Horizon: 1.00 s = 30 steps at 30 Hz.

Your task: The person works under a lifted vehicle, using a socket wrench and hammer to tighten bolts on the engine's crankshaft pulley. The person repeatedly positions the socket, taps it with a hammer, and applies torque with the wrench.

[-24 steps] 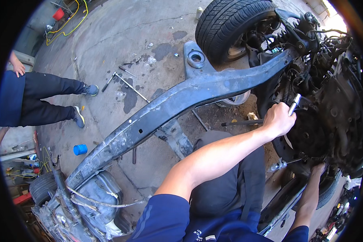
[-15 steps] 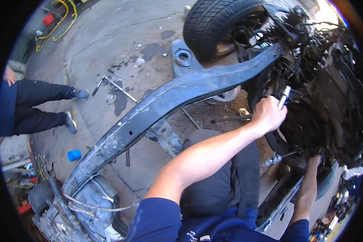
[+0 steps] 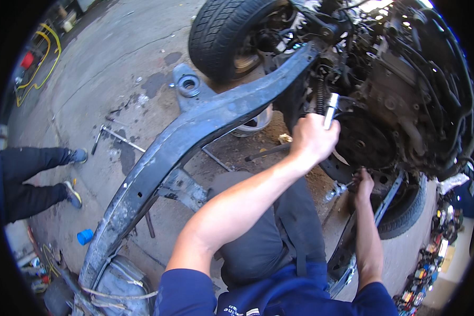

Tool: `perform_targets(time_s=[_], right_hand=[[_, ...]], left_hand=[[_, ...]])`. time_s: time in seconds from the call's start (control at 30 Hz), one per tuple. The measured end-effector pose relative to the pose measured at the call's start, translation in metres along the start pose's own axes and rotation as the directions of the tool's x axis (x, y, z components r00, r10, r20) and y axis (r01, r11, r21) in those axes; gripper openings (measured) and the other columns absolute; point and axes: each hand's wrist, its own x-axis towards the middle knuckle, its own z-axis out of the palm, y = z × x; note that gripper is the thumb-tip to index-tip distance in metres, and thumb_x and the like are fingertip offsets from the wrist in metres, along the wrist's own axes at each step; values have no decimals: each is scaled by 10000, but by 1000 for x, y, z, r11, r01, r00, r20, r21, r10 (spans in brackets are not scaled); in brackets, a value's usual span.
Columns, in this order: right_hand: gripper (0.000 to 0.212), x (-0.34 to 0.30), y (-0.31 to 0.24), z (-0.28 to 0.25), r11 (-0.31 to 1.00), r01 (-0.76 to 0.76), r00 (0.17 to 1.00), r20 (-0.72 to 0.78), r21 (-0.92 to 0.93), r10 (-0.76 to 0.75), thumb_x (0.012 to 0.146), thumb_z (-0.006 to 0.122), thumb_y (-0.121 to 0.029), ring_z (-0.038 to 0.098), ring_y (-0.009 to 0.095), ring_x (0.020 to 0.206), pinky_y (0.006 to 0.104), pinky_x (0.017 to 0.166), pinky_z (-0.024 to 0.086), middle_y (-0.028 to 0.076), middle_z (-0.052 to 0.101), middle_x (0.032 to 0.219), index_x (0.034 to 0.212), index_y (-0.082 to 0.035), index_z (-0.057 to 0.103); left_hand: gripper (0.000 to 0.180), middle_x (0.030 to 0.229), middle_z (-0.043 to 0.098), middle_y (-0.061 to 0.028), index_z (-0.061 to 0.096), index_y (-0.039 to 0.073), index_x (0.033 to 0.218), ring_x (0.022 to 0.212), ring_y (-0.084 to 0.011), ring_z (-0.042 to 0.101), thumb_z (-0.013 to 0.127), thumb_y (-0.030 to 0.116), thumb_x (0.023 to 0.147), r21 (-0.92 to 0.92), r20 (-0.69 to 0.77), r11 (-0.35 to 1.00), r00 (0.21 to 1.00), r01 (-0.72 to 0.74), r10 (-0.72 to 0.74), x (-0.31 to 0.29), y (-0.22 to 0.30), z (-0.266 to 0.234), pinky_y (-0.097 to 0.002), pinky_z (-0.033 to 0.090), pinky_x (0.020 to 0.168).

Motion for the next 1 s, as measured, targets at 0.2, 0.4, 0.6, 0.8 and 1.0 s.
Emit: perform_targets(time_s=[0.2, 0.4, 0.6, 0.8, 1.0], right_hand=[[556, -115, -20, 170, 791, 598, 671, 620, -128, -407, 926, 753, -263, 606, 228, 1106, 379, 994, 470, 107, 656, 1205, 1384, -26, 544], [332, -122, -42, 261, 918, 392, 710, 654, -59, -262, 1056, 565, -286, 482, 112, 716, 290, 671, 385, 29, 560, 753, 843, -33, 580], [400, -144, -97, 244, 830, 505, 544, 834, -237, -93, 1074, 537, -255, 427, 114, 605, 306, 569, 359, 12, 474, 634, 766, -3, 573], [307, -176, -135, 217, 823, -543, 333, 943, 167, 28, 1029, 611, -305, 448, 130, 776, 356, 651, 391, 15, 537, 853, 872, -50, 543], [418, -172, -143, 224, 919, 348, 252, 962, -187, 101, 1045, 606, -311, 366, 86, 635, 334, 545, 319, -41, 431, 679, 722, -81, 472]], left_hand=[[345, 637, 652, -231, 709, -16, 746, 648, -399, 695, 643, 285, 901, -47, -44, 983, 984, -177, 175, -19, 18, 27, -477, 535, 641], [309, 653, 637, -281, 692, -48, 715, 662, -452, 678, 666, 206, 888, -135, -114, 968, 974, -213, 198, -36, 33, 22, -511, 557, 633], [387, 549, 598, -161, 610, -19, 674, 493, -313, 611, 628, 251, 950, -127, -167, 974, 972, -185, 163, -51, 54, 9, -458, 462, 581], [377, 676, 603, -109, 595, 19, 757, 618, -230, 592, 605, 317, 989, 43, -74, 994, 992, 104, -100, -82, 67, -29, -430, 472, 675], [455, 1100, 598, -157, 579, -20, 1240, 1035, -332, 605, 691, 287, 922, 586, -280, 796, 960, 152, 22, -167, 120, -54, -438, 454, 922]])
